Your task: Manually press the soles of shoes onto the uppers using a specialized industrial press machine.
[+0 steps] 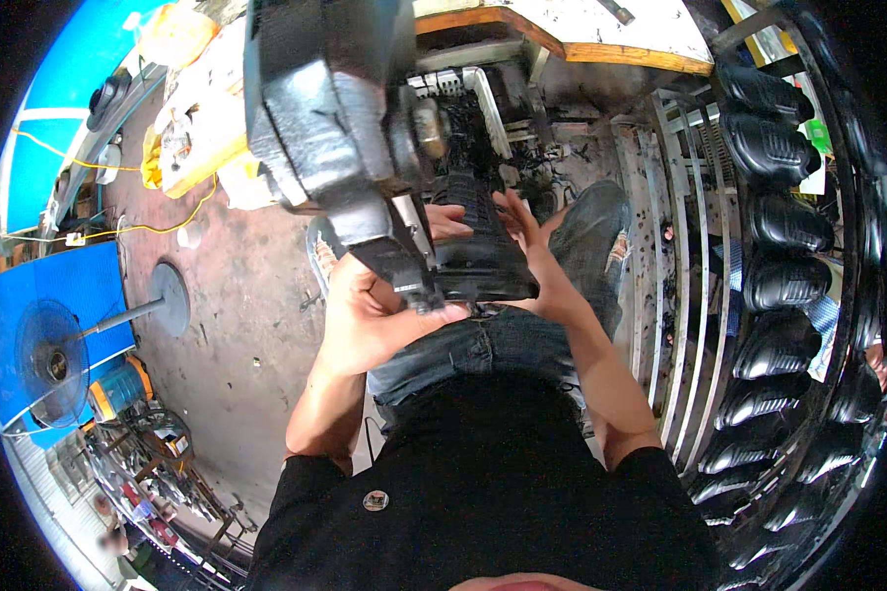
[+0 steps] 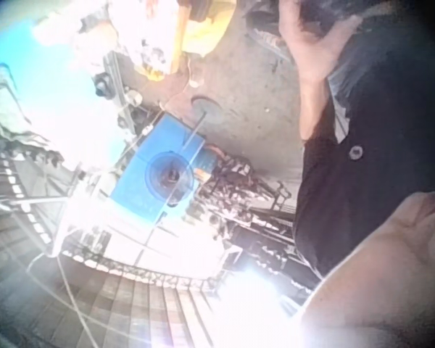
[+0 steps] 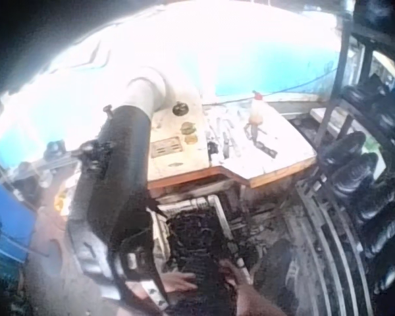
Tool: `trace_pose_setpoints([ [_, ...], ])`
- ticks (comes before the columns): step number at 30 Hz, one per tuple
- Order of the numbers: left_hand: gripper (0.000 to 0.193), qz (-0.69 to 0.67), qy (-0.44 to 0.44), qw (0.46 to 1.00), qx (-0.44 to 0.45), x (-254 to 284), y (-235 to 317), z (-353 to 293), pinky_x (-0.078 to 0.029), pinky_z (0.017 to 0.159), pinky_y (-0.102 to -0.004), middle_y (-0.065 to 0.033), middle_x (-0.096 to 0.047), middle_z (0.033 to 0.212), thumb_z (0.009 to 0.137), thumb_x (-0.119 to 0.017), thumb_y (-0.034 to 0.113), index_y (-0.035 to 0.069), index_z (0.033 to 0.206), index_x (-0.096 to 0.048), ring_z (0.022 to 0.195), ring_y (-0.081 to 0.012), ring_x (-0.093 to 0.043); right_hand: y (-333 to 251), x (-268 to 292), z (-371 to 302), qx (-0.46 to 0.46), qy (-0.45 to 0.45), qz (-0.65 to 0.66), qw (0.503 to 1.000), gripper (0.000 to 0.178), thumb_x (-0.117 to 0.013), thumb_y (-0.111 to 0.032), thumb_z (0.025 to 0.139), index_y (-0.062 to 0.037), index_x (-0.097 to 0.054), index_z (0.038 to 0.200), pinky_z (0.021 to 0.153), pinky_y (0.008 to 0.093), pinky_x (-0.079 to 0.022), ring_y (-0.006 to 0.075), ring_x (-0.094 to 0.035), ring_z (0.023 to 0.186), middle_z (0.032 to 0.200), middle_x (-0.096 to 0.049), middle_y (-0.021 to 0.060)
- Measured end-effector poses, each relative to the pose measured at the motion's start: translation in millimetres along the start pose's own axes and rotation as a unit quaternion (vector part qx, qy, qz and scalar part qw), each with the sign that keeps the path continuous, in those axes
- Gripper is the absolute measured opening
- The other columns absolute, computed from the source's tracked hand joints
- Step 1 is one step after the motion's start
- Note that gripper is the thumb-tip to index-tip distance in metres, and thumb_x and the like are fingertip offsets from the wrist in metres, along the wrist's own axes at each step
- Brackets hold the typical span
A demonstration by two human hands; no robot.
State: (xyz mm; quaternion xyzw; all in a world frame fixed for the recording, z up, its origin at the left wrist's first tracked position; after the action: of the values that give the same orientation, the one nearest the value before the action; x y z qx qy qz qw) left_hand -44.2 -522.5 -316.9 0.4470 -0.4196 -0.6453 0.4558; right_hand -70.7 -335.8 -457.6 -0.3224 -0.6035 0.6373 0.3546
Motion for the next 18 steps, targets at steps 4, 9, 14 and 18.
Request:
trace_pose_setpoints([
  [4,0.05,-0.009,0.034,0.999,0.024,0.3,-5.4,-2.8,-0.041,0.109,-0.0492,-0.0167,-0.065,0.119,0.065,-0.086,-0.002,-0.006,0.112,-0.068,0.125,-0.0345,-0.055,24.2,-6.6,4.5,-0.019,0.015,0.08,0.997,0.128,-0.097,-0.024,0.06,-0.0104,-0.017,0.159,0.118,0.0422,-0.031,0.0279,-0.038,0.143,0.161,-0.029,0.0112],
  [9,0.052,-0.089,0.079,0.993,0.013,6.6,-22.0,-12.1,-0.038,0.11,-0.0531,-0.0165,-0.065,0.119,0.068,-0.087,0.007,-0.004,0.115,-0.067,0.129,-0.0394,-0.052,20.9,17.8,-2.0,-0.105,-0.025,0.048,0.993,0.115,-0.095,-0.016,0.059,-0.0135,-0.031,0.155,0.118,0.042,-0.03,0.027,-0.036,0.145,0.159,-0.034,0.0101],
  [14,0.064,-0.08,0.052,0.995,0.01,7.7,-32.5,-17.6,-0.032,0.114,-0.0553,-0.0184,-0.06,0.131,0.072,-0.085,0.012,-0.003,0.128,-0.058,0.137,-0.0433,-0.045,-33.3,68.4,-4.9,-0.035,0.018,-0.153,0.987,0.106,-0.083,0.006,0.053,-0.0148,-0.043,0.149,0.121,0.0414,-0.027,0.029,-0.036,0.146,0.153,-0.042,0.0107],
  [18,0.064,-0.131,0.078,0.988,0.025,5.2,-36.9,-18.6,-0.028,0.116,-0.0561,-0.0193,-0.059,0.136,0.076,-0.082,0.013,-0.003,0.133,-0.055,0.14,-0.0427,-0.043,-86.6,103.5,-3.0,-0.01,0.019,-0.257,0.966,0.105,-0.074,0.015,0.048,-0.012,-0.049,0.146,0.12,0.0403,-0.03,0.0297,-0.039,0.144,0.152,-0.043,0.0104],
])
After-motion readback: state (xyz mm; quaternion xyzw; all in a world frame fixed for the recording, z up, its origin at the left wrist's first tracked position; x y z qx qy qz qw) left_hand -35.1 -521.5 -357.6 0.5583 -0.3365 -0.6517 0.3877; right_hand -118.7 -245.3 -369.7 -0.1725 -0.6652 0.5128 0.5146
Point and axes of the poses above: each hand's wrist, its own z-axis towards the middle knuckle, its own x-axis out of the back of the hand, y = z × x, the point moved 6 cm from there along z, towards the middle knuckle
